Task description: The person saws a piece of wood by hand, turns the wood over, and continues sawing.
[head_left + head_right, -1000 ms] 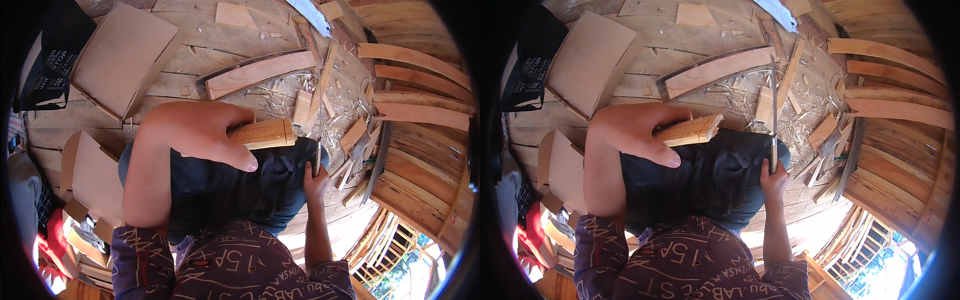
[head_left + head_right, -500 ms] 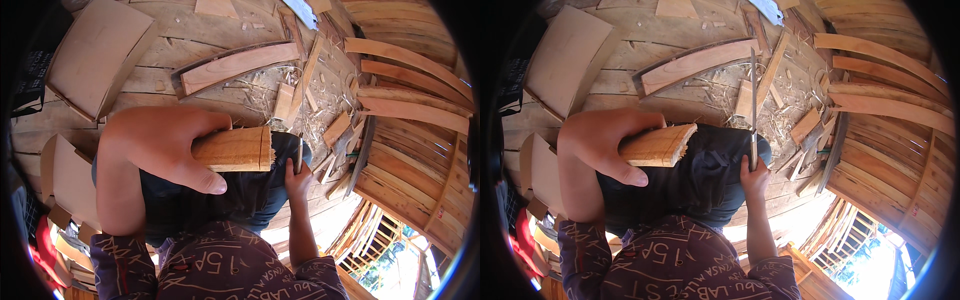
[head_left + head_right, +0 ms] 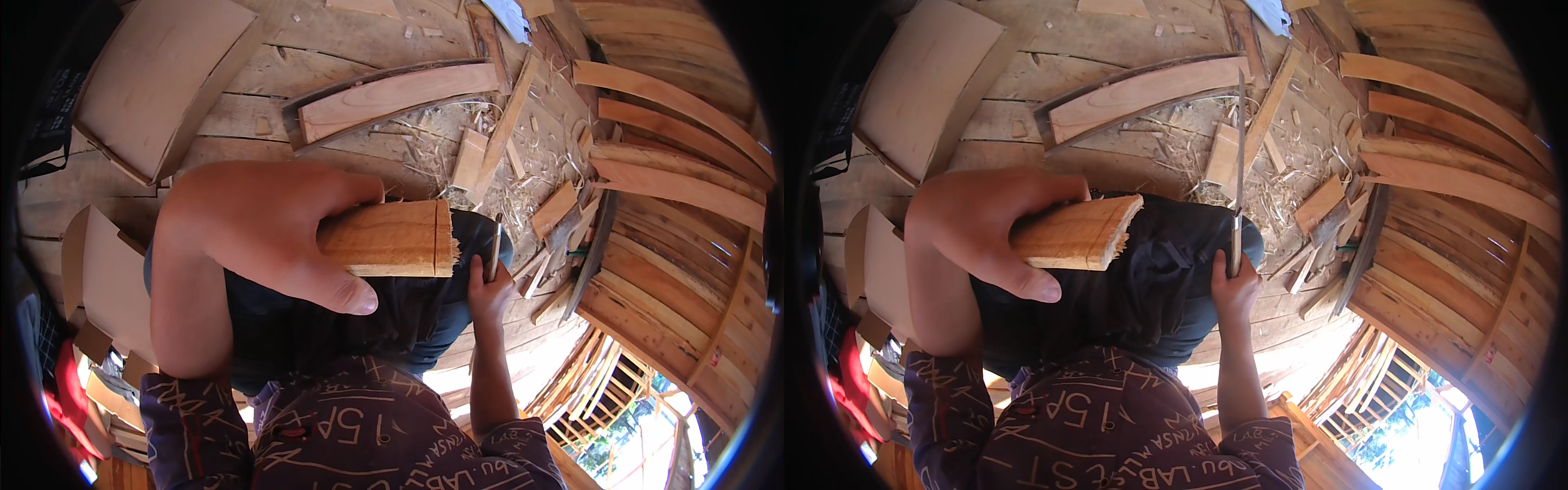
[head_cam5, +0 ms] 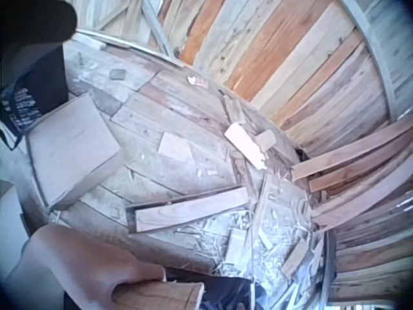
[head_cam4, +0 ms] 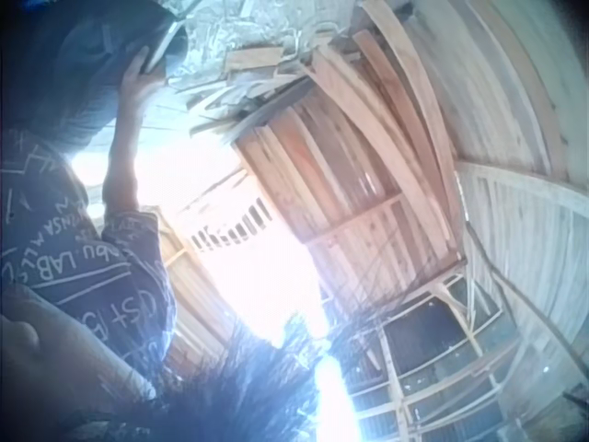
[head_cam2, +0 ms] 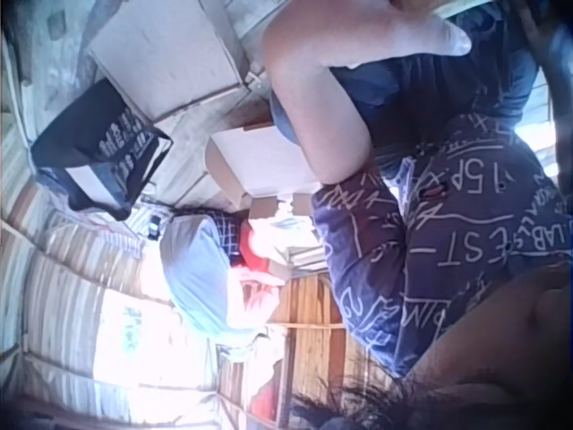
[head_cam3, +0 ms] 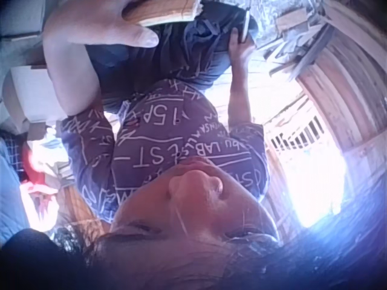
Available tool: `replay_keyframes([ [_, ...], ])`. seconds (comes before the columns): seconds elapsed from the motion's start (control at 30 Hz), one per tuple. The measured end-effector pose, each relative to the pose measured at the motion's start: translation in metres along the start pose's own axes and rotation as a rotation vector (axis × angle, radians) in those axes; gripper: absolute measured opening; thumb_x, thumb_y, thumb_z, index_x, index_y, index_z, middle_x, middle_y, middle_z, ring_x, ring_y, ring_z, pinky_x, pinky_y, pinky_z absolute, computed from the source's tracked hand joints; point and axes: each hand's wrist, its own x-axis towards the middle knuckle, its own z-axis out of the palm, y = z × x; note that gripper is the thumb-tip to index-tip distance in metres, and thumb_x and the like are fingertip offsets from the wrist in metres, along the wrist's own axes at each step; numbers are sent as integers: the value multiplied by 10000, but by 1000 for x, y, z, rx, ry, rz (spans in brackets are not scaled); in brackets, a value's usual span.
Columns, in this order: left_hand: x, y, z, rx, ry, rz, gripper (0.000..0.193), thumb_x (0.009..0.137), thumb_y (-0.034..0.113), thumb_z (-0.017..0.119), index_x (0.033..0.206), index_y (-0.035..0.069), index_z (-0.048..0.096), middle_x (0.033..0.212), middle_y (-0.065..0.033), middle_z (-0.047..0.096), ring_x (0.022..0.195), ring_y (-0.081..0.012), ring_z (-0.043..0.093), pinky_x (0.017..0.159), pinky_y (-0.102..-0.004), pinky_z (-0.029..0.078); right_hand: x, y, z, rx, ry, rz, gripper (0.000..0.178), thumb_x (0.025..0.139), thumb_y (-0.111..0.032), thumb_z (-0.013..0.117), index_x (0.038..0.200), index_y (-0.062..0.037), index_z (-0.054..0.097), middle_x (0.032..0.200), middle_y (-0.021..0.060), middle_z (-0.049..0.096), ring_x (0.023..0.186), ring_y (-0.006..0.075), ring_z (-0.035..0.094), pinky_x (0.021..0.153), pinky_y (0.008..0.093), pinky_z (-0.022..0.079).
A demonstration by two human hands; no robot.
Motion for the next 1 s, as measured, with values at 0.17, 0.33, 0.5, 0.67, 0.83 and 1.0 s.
replay_keyframes([
  [0.17, -1, -1, 0, 5, 15, 13, 711, 644, 503, 783, 1084, -13, 567, 801, -112, 616, 719, -230, 595, 652, -349, 466, 1, -1, 1, 8, -14, -11, 316, 863, -261, 707, 704, -12, 594, 503, 147, 528, 435, 333, 546, 454, 417, 410],
  [0.33, -1, -1, 0, 3, 8, -1, 720, 644, 505, 781, 1093, -15, 567, 808, -115, 619, 718, -233, 595, 653, -349, 467, 1, -3, -1, 5, -5, -17, 314, 864, -258, 706, 705, -11, 595, 502, 147, 529, 441, 335, 556, 455, 417, 413],
  [0.5, 0, -2, 1, 1, 8, 17, 727, 645, 511, 779, 1098, -16, 565, 804, -116, 619, 715, -234, 596, 651, -350, 467, 1, -3, 0, 11, 4, -28, 304, 864, -259, 706, 719, -9, 610, 504, 147, 532, 447, 336, 565, 457, 416, 418],
  [0.67, -1, -2, 1, -3, 21, 16, 722, 644, 511, 780, 1091, -14, 565, 793, -117, 618, 703, -237, 596, 643, -349, 468, 1, -1, 0, -2, -7, -17, 304, 866, -264, 704, 724, -9, 618, 505, 144, 535, 452, 333, 567, 458, 414, 417],
  [0.83, -1, -2, 1, -18, 20, 23, 709, 640, 491, 785, 1088, -12, 565, 792, -118, 622, 703, -238, 603, 641, -349, 470, 1, -7, -1, -1, -8, -9, 304, 867, -265, 699, 723, -10, 616, 505, 140, 535, 445, 324, 560, 458, 410, 413],
  [1.0, -2, 1, 2, -31, 19, -10, 697, 634, 469, 785, 1091, -9, 567, 794, -119, 628, 704, -237, 608, 642, -348, 472, 0, -7, -1, 9, 5, -17, 307, 867, -260, 697, 716, -8, 606, 500, 135, 526, 435, 312, 551, 457, 406, 409],
])
